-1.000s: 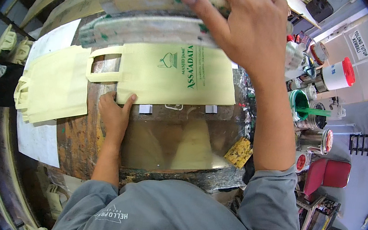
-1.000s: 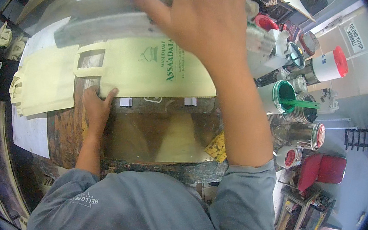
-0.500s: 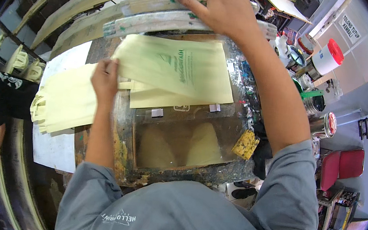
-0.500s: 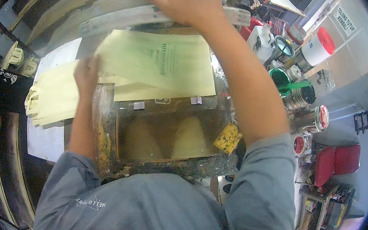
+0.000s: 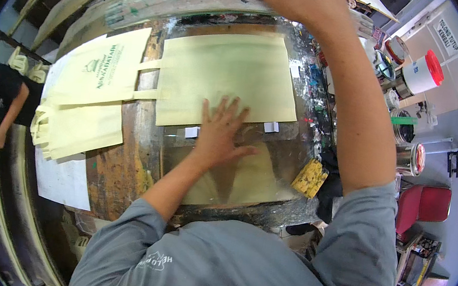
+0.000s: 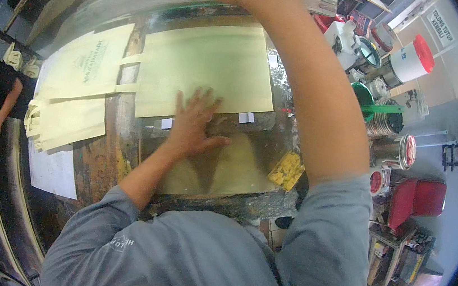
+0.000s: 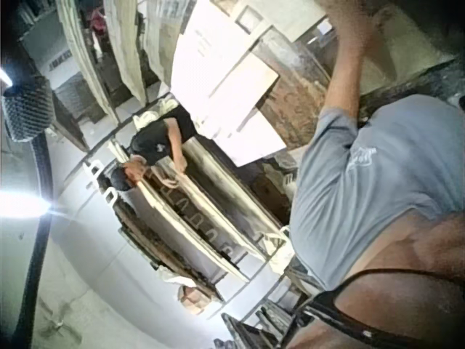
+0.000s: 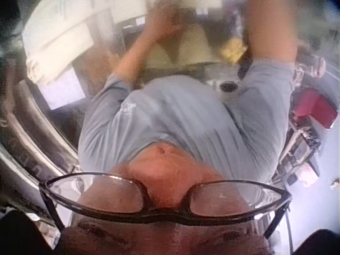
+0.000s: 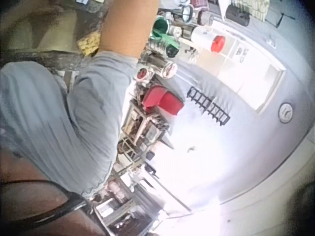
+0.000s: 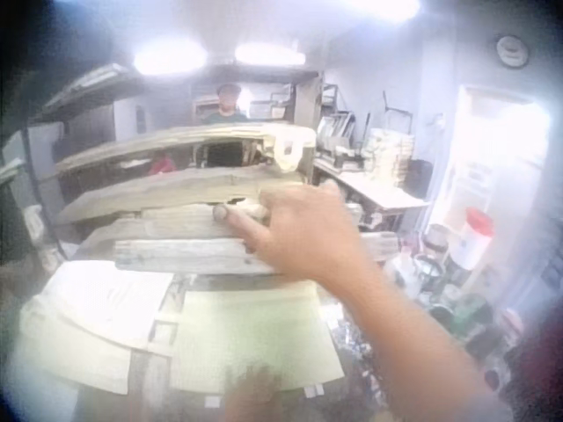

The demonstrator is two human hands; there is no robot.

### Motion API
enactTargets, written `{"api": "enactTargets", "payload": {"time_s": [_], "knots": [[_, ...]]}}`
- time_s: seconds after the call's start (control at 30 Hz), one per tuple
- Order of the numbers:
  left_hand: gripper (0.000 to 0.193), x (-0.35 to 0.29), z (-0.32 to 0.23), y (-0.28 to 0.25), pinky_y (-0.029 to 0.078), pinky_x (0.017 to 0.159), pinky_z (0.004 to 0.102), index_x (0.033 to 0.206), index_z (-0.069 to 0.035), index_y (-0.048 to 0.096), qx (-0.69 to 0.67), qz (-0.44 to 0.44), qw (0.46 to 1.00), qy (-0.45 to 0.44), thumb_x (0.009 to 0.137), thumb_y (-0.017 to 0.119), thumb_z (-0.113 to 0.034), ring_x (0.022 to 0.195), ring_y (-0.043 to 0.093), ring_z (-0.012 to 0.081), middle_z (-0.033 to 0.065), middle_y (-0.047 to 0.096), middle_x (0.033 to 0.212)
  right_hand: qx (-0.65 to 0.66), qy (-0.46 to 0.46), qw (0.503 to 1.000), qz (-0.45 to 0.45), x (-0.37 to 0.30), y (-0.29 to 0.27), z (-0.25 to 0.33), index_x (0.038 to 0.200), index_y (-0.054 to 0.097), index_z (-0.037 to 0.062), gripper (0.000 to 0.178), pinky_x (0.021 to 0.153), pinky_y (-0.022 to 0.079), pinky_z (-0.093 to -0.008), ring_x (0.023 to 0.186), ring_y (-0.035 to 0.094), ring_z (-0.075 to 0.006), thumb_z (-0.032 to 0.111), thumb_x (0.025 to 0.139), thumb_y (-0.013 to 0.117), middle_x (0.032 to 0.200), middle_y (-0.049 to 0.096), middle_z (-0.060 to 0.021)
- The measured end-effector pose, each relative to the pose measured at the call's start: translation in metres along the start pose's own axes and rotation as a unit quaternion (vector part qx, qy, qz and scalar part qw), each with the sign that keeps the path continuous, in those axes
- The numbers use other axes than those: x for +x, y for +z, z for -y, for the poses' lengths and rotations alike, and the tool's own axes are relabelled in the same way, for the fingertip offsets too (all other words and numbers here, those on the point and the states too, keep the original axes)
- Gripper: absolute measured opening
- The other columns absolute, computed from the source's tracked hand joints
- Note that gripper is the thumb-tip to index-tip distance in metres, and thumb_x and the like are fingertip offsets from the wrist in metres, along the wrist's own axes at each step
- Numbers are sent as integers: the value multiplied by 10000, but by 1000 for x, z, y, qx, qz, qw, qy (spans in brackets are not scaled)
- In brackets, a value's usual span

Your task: The person places a bag on the printing table, lowers a screen, applies green ink using a squeegee, lifts the screen, and moves the printed bag to the side.

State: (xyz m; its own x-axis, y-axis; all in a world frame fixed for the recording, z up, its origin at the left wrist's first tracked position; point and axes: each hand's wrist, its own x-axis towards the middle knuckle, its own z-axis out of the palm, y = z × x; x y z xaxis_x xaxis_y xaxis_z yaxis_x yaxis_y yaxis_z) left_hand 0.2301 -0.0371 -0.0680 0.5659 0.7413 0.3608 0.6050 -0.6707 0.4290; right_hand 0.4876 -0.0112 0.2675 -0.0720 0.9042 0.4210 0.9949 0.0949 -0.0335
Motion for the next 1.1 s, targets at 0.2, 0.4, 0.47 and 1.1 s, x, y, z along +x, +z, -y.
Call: {"api": "enactTargets", "payload": {"time_s": [0.2, 0.4, 0.47, 1.1], "knots": [[1021, -11, -88, 38, 75, 1318, 711, 1662, -162, 464, 56, 117, 988, 88, 865, 723, -746, 1652, 228, 420, 181, 305, 1775, 24, 5, 999, 25, -8, 0, -3, 865, 703, 79, 835, 570, 434, -312, 663, 527, -131, 805, 1075, 348, 739, 632, 3], [992, 22, -89, -23, 252, 1279, 685, 1607, -92, 514, 72, 87, 992, 61, 846, 854, -630, 1554, 405, 401, 176, 467, 1659, 19, 39, 999, -3, -7, 10, 4, 776, 616, 122, 732, 623, 427, -358, 715, 559, -167, 775, 1056, 442, 729, 609, -30], [994, 40, -73, -71, 475, 1175, 518, 1594, -42, 503, -217, -93, 957, -171, 790, 992, -363, 1401, 578, 319, 181, 569, 1555, 13, -8, 996, -84, -21, 20, 1, 886, 697, 85, 702, 761, 463, -477, 847, 671, -300, 757, 1009, 532, 832, 698, -135], [1229, -85, 5, -46, 369, 994, 434, 1595, -21, 523, -51, -90, 981, -163, 635, 964, -647, 991, 640, 279, 85, 779, 1100, -16, -37, 997, 73, -190, 167, 23, 1150, 606, 162, 476, 900, 403, -516, 1035, 633, -303, 245, 786, 901, 1043, 645, -49]]}}
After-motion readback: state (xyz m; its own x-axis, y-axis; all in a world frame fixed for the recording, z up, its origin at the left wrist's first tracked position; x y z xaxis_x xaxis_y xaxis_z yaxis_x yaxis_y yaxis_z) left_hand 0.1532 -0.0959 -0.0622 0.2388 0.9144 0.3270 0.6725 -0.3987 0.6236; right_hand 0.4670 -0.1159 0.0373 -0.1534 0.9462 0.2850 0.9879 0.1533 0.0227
